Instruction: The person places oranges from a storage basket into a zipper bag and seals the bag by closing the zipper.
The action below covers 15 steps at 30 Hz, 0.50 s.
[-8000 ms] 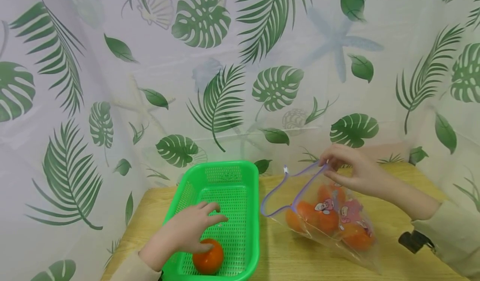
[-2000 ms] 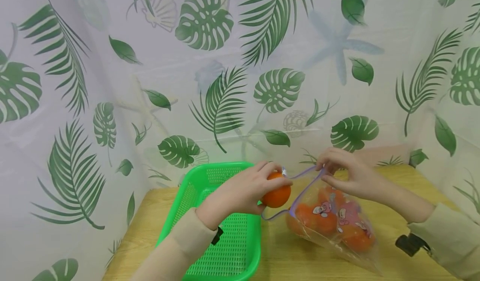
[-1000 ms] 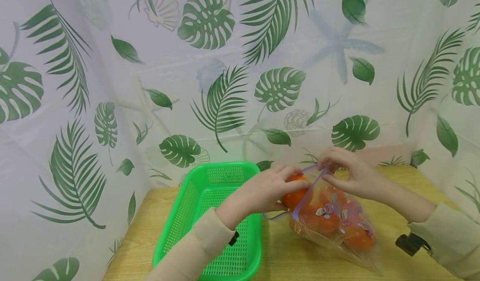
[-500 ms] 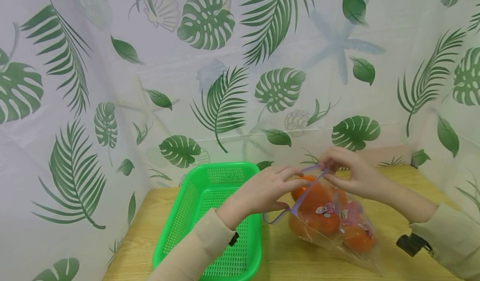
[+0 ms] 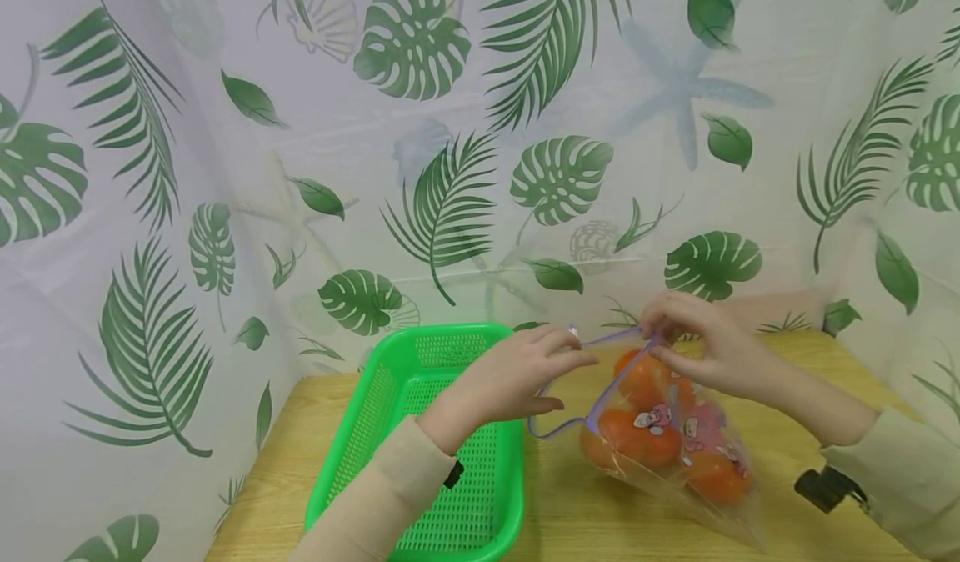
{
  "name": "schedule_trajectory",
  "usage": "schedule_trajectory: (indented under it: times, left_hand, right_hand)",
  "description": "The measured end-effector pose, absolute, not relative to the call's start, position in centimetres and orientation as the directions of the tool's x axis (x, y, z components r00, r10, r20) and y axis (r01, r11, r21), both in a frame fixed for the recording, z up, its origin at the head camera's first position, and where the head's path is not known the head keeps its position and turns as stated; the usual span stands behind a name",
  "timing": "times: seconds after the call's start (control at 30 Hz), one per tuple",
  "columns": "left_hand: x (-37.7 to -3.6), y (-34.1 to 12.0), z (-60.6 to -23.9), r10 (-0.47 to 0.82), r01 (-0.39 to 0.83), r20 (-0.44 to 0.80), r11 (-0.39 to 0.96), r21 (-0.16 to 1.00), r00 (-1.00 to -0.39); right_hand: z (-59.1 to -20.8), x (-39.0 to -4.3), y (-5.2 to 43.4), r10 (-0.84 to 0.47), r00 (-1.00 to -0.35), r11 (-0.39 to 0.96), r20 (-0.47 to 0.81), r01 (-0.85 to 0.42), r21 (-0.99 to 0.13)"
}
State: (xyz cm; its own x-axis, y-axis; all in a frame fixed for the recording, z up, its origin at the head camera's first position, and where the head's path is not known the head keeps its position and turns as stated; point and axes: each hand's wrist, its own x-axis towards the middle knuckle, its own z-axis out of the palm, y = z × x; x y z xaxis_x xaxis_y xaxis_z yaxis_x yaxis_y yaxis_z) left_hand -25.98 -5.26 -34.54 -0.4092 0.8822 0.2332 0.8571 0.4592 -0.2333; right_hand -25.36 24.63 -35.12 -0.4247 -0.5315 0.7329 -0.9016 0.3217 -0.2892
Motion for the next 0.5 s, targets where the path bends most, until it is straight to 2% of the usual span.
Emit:
schedule_trajectory:
  times: [0.5]
  left_hand:
    - [-24.9, -7.3, -35.0, 0.852, 0.839, 0.242, 0.511, -0.189, -0.464]
  right_hand:
    - [-35.2, -25.0, 24.6, -0.503, -0.450, 0.351, 0.738, -0.887, -0.301]
